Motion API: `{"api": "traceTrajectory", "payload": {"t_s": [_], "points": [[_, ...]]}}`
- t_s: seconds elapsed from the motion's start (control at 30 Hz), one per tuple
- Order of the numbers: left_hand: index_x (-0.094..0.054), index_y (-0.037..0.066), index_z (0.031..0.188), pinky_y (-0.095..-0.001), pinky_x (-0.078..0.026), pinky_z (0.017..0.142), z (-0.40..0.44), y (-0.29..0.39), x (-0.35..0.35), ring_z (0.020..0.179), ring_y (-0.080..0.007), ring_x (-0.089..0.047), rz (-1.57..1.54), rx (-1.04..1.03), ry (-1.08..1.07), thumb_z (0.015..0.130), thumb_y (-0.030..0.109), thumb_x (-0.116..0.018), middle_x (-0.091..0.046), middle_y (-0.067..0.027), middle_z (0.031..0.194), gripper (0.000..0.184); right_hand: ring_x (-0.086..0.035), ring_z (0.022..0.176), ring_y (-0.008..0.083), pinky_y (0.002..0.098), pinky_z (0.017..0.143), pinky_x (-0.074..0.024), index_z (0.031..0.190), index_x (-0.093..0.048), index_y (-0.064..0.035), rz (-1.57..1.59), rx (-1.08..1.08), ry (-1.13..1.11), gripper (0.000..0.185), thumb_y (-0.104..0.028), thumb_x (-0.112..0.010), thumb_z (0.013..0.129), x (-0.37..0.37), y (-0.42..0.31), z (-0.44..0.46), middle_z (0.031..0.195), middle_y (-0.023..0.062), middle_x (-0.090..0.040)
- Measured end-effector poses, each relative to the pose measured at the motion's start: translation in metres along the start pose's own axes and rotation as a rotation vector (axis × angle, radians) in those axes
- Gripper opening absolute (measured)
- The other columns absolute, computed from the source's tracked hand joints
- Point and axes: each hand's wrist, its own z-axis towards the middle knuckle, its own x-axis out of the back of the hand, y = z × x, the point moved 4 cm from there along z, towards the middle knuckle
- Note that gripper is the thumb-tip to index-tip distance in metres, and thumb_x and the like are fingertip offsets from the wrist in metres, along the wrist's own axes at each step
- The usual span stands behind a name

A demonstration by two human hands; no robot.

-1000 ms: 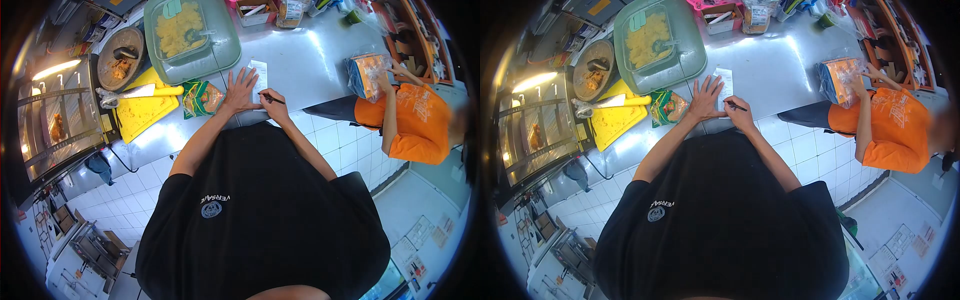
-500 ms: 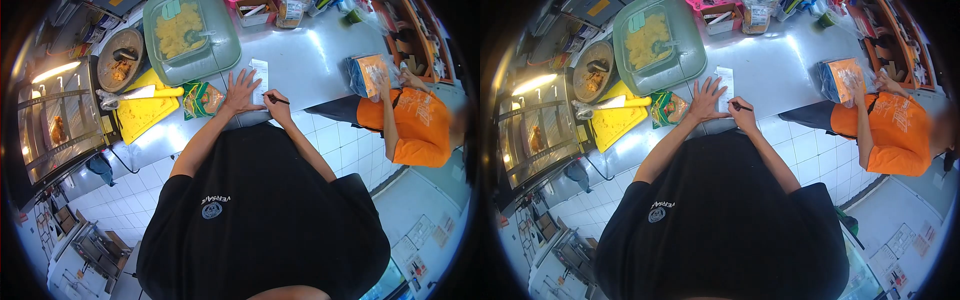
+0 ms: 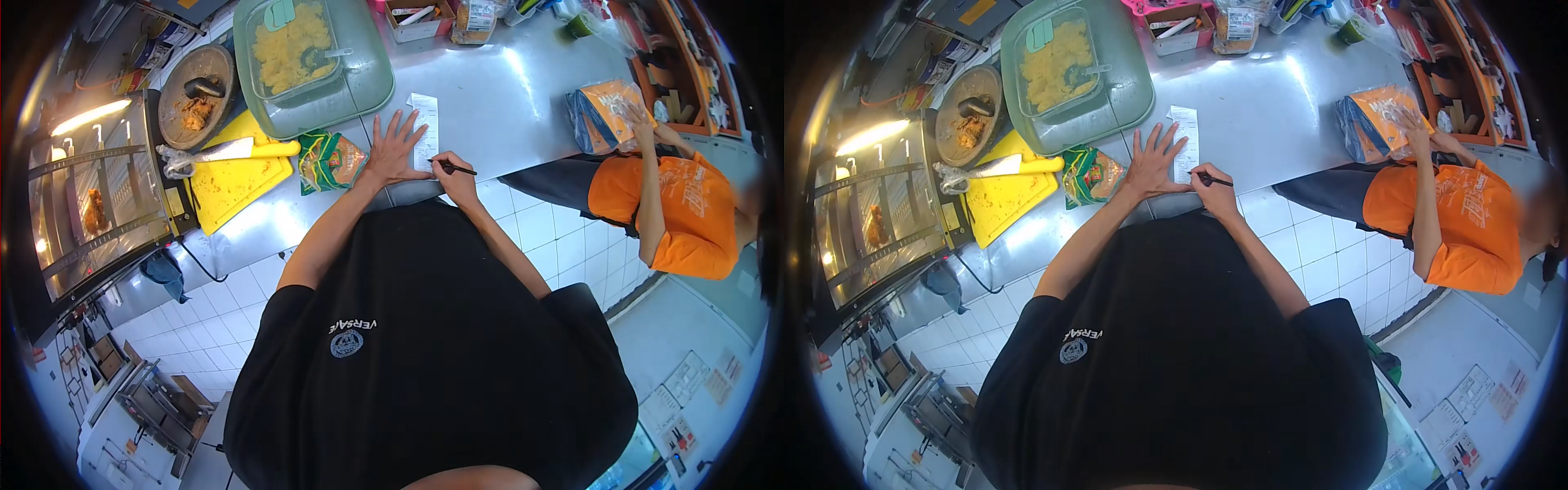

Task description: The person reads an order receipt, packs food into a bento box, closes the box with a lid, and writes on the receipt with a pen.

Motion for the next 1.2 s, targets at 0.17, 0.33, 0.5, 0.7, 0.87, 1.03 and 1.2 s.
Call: {"api": "traceTrajectory", "payload": {"t_s": [0.17,0.33,0.5,0.7,0.87,1.03,1.2], "points": [[-0.044,0.018,0.146,-0.0736,-0.004,0.109,0.0,-0.001,-0.004,0.146,-0.0374,-0.02,0.046,-0.01,-0.003,0.062,0.086,-0.059,-0.025,-0.0094,0.159,0.109,-0.062,0.073,0.0132,0.0283,0.069,-0.0493,0.096,-0.066,-0.0011,0.008,0.008,-0.03,0.015,-0.014,-0.064,0.089,-0.001,0.001,-0.001,0.079,0.0083,-0.067],[-0.043,0.018,0.147,-0.0749,-0.005,0.108,-0.001,-0.002,-0.006,0.146,-0.0375,-0.02,0.048,-0.007,0.002,0.062,0.086,-0.058,-0.024,-0.0092,0.16,0.111,-0.063,0.074,0.0134,0.0282,0.071,-0.0498,0.097,-0.066,-0.0011,0.023,-0.037,-0.005,0.015,-0.014,-0.064,0.089,0.0,0.002,-0.006,0.08,0.0085,-0.068],[-0.039,0.018,0.149,-0.0762,-0.004,0.107,0.0,-0.002,-0.004,0.147,-0.0381,-0.018,0.047,-0.011,-0.021,0.06,0.088,-0.058,-0.023,-0.009,0.16,0.115,-0.062,0.074,0.0122,0.0276,0.071,-0.0495,0.099,-0.066,-0.0009,0.021,-0.03,-0.024,0.016,-0.014,-0.064,0.089,0.0,0.006,-0.008,0.08,0.0077,-0.068],[-0.038,0.018,0.15,-0.0771,-0.003,0.106,0.0,-0.002,-0.005,0.147,-0.0383,-0.017,0.057,-0.014,-0.029,0.058,0.089,-0.058,-0.022,-0.0095,0.16,0.118,-0.062,0.076,0.0113,0.0272,0.071,-0.0493,0.1,-0.066,-0.0008,0.017,-0.064,-0.074,0.016,-0.013,-0.064,0.09,0.0,0.013,-0.01,0.082,0.0074,-0.068],[-0.036,0.017,0.151,-0.0769,-0.002,0.106,-0.001,-0.002,-0.007,0.147,-0.0384,-0.016,0.061,-0.021,-0.033,0.056,0.09,-0.058,-0.022,-0.01,0.161,0.121,-0.06,0.076,0.0101,0.0267,0.071,-0.0483,0.101,-0.066,-0.0009,0.031,-0.047,-0.076,0.016,-0.013,-0.064,0.09,0.003,-0.003,-0.014,0.081,0.0066,-0.067],[-0.033,0.016,0.152,-0.0765,0.0,0.107,-0.002,-0.003,-0.007,0.148,-0.0389,-0.013,0.063,-0.038,-0.052,0.052,0.093,-0.057,-0.018,-0.0106,0.162,0.128,-0.059,0.075,0.0091,0.0259,0.07,-0.0481,0.1,-0.067,-0.0003,0.048,-0.045,-0.096,0.016,-0.013,-0.064,0.091,0.001,0.005,-0.016,0.081,0.0059,-0.066],[-0.031,0.015,0.153,-0.0755,0.003,0.107,0.0,-0.002,-0.004,0.149,-0.0394,-0.01,0.057,-0.029,-0.095,0.046,0.095,-0.058,-0.015,-0.011,0.162,0.137,-0.058,0.075,0.0085,0.0256,0.07,-0.0476,0.099,-0.067,0.0001,0.078,-0.09,-0.091,0.015,-0.012,-0.064,0.09,0.001,0.007,-0.018,0.08,0.0051,-0.066]]}}
